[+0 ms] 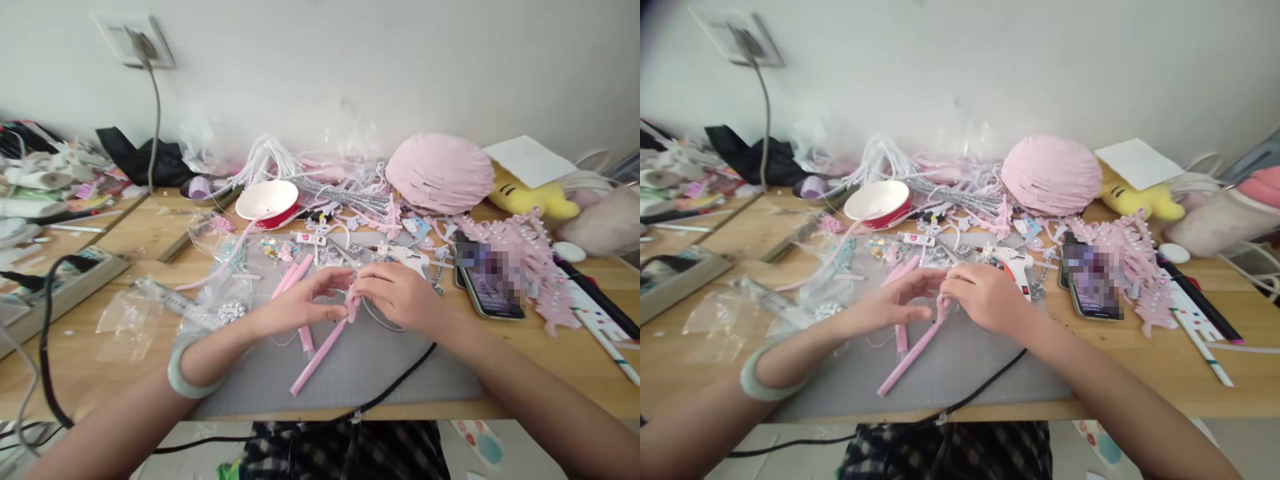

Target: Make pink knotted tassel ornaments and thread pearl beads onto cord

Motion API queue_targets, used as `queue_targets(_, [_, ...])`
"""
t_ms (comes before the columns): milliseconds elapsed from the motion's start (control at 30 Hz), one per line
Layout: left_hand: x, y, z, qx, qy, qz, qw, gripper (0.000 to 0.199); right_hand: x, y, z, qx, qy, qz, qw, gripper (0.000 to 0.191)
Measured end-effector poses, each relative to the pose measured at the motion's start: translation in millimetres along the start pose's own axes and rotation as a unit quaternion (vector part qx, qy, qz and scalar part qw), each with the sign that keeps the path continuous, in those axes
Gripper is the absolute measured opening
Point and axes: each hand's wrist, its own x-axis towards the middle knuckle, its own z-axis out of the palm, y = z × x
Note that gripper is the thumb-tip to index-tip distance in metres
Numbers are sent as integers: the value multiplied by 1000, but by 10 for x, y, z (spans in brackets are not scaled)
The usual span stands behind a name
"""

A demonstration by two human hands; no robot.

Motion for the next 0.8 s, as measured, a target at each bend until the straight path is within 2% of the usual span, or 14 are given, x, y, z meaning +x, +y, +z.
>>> queue_targets(67, [78, 45, -52, -67, -27, 24, 997, 54, 66, 14, -21, 32, 10, 6, 999, 22])
queue_targets(200, [184, 165, -81, -202, -40, -5, 979, 39, 188, 47, -78, 82, 52, 2, 995, 20])
queue_targets(267, [219, 192, -54, -224, 0, 6, 975, 32, 247, 77, -107, 61, 82, -7, 995, 18])
queue_targets(367, [251, 190, 5, -243, 74, 23, 967, 28, 333, 134, -132, -25, 90, -15, 996, 19])
queue_targets(533, [262, 140, 47, -246, 155, 28, 956, 42, 439, 210, -110, -118, 72, -36, 990, 20])
queue_targets(667, [241, 121, 12, -232, 194, 21, 953, 50, 466, 238, -93, -162, 65, -61, 983, 16])
queue_targets(800, [197, 140, -31, -220, 204, 16, 954, 38, 483, 245, -99, -180, 80, -58, 979, 16])
